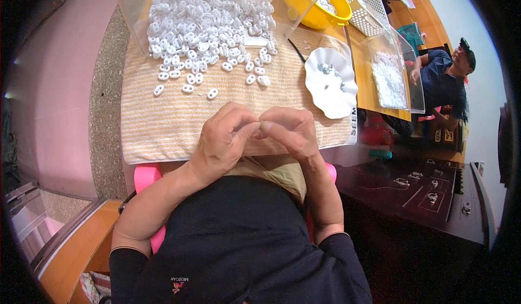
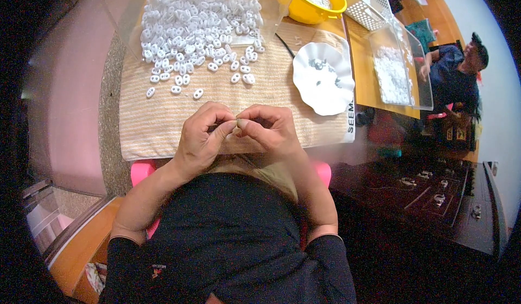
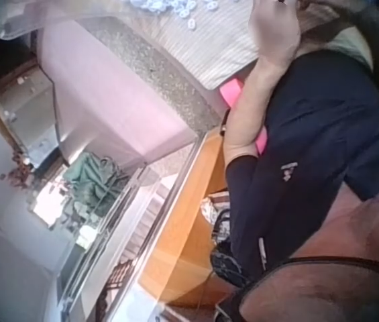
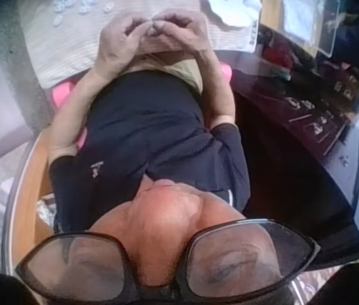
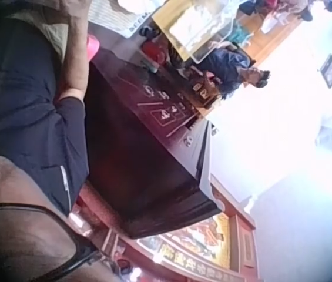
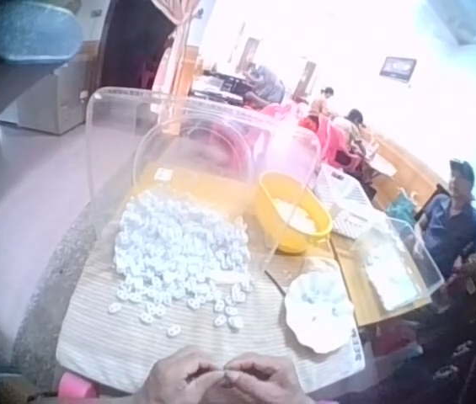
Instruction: Inspecting and sorting small white plastic components on a workshop table.
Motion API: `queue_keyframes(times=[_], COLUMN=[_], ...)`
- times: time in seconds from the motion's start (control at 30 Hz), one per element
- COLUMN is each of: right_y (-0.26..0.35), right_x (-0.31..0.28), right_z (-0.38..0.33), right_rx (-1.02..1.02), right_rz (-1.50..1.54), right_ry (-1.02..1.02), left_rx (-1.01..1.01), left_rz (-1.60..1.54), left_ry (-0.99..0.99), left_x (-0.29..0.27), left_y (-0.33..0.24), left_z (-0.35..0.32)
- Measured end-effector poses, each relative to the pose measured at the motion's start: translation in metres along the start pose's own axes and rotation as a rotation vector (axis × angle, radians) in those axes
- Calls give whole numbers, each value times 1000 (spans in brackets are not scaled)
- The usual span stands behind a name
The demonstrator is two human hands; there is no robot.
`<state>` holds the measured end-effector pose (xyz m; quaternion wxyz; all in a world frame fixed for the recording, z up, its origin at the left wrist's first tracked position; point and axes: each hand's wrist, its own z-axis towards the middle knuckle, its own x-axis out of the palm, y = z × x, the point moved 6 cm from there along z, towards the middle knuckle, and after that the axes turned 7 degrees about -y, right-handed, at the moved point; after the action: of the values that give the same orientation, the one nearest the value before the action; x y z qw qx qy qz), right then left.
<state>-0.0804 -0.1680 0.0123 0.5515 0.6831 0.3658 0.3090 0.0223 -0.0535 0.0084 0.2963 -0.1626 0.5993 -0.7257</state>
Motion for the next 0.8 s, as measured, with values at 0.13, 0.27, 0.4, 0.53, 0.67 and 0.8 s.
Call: queue_keyframes(times=[0.13, 0.27, 0.4, 0.53, 0.67, 0.8], right_y=[-10, -15, -16, -17, -22, -29], right_x=[-6, -6, -4, -4, -4, -3], right_z=[3, 3, 2, 2, 3, 4], right_rx=[-8, 11, 17, -32, -58, -63], right_rz=[23, 91, 126, 176, 226, 288], right_ry=[14, 6, -23, -27, -41, -53], left_rx=[82, 119, 96, 8, -14, -102], left_rz=[53, 45, 32, -42, -61, -97], left_ry=[4, -44, -34, -24, -44, -41], left_x=[1, 1, 2, 3, 2, 1], left_y=[-5, -6, -3, 2, 1, 2], left_z=[2, 2, 1, 0, -1, 0])
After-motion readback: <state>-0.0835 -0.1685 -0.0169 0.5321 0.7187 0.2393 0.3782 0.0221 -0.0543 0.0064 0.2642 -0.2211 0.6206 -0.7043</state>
